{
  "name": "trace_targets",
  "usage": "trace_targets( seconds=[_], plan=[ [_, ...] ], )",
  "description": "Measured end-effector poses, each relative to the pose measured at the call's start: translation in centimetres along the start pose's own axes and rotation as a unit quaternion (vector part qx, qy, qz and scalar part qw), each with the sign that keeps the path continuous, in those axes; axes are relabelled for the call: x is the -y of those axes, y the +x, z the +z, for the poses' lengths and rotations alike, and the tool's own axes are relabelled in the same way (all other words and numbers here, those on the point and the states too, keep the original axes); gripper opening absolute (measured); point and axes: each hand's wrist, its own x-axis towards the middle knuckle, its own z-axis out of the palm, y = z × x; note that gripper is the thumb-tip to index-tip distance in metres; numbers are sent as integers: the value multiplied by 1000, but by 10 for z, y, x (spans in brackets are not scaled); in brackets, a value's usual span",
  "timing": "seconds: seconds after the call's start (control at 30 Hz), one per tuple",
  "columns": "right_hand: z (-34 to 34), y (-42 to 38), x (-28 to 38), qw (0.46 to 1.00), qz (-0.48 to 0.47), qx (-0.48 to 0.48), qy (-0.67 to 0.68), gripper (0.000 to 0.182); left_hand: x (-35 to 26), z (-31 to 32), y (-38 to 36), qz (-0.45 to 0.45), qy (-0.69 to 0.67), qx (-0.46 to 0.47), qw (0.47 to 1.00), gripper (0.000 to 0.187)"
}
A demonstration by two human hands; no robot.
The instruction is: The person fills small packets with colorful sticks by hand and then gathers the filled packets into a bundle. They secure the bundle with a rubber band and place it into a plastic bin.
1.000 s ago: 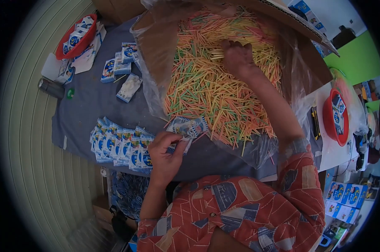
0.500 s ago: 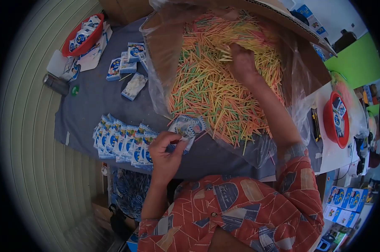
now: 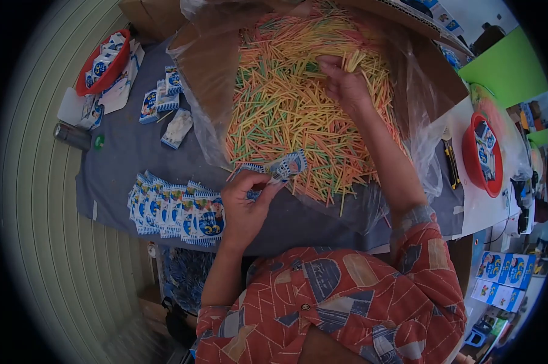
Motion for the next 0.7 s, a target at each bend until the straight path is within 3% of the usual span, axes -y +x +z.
trace_targets(
  seconds=[0.1, 0.17, 0.37, 0.57, 0.7],
  plan=[
    [-6, 1, -4, 989, 31, 87, -112, 34, 4, 2, 3, -3, 0, -7, 1000, 14],
    [5, -13, -1, 984, -51, 149, -82, 45, 8, 4, 6, -3, 3, -10, 1000, 14],
    [29, -58, 29, 942, -129, 307, 41, 53, 19, 14, 24, -40, -63, -8, 997, 15],
    [50, -80, 11, 937, -146, 289, -130, 52, 18, 25, 36, -72, -172, -31, 982, 16],
    [50, -82, 13, 950, -116, 267, -112, 56, 22, 23, 39, -66, -170, -28, 983, 17]
  ],
)
